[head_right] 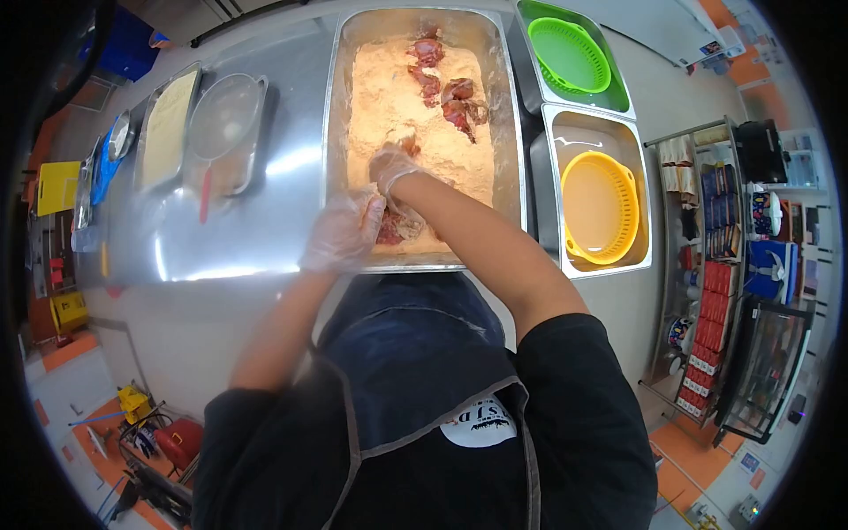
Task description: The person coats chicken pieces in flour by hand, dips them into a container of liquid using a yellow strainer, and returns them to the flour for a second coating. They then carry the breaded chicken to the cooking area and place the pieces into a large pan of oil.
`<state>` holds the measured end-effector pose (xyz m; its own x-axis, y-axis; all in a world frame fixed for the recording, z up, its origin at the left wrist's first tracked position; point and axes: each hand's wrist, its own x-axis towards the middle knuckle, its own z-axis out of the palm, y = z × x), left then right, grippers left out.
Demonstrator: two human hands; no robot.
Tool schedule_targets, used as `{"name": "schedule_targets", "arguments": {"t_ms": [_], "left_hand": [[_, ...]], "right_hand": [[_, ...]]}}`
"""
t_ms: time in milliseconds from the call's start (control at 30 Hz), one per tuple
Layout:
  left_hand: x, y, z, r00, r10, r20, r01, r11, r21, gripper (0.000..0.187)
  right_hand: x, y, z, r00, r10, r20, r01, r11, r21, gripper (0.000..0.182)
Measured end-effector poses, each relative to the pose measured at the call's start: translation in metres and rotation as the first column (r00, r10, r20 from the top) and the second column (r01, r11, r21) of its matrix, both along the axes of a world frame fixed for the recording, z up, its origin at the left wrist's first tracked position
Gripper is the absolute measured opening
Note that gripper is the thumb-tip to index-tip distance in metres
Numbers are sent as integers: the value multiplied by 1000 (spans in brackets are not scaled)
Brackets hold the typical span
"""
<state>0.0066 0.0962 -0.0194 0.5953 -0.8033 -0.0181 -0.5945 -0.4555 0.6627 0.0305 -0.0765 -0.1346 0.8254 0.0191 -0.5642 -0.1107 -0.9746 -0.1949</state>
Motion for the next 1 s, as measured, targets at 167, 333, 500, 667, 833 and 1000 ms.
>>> {"name": "schedule_targets", "arguments": {"t_ms": [167, 333, 500, 667, 833, 1000], "left_hand": [[3, 0, 8, 998, -38, -51, 40, 998, 54, 33], [2, 4, 7, 999, 3, -34, 0, 997, 79, 38], [-3, 1, 3, 993, 114, 22, -110, 986, -125, 20], [2, 7, -4, 988, 147, 36, -139, 977, -160, 36], [1, 8, -17, 986, 152, 68, -135, 969, -206, 33], [0, 7, -14, 987, 148, 66, -134, 973, -187, 32]], "right_hand": [[-36, -13, 65, 994, 26, 105, -70, 898, 434, 26], [-19, -52, 82, 908, -351, 227, 318, 933, 171, 50], [-39, -60, 17, 874, -338, 349, 264, 933, 244, 61], [-61, -48, 82, 958, 10, -286, -51, 989, -136, 21], [-99, -51, 89, 904, 274, -327, -312, 947, -69, 24], [-84, -58, 56, 981, -175, -88, 185, 975, 121, 39]]}}
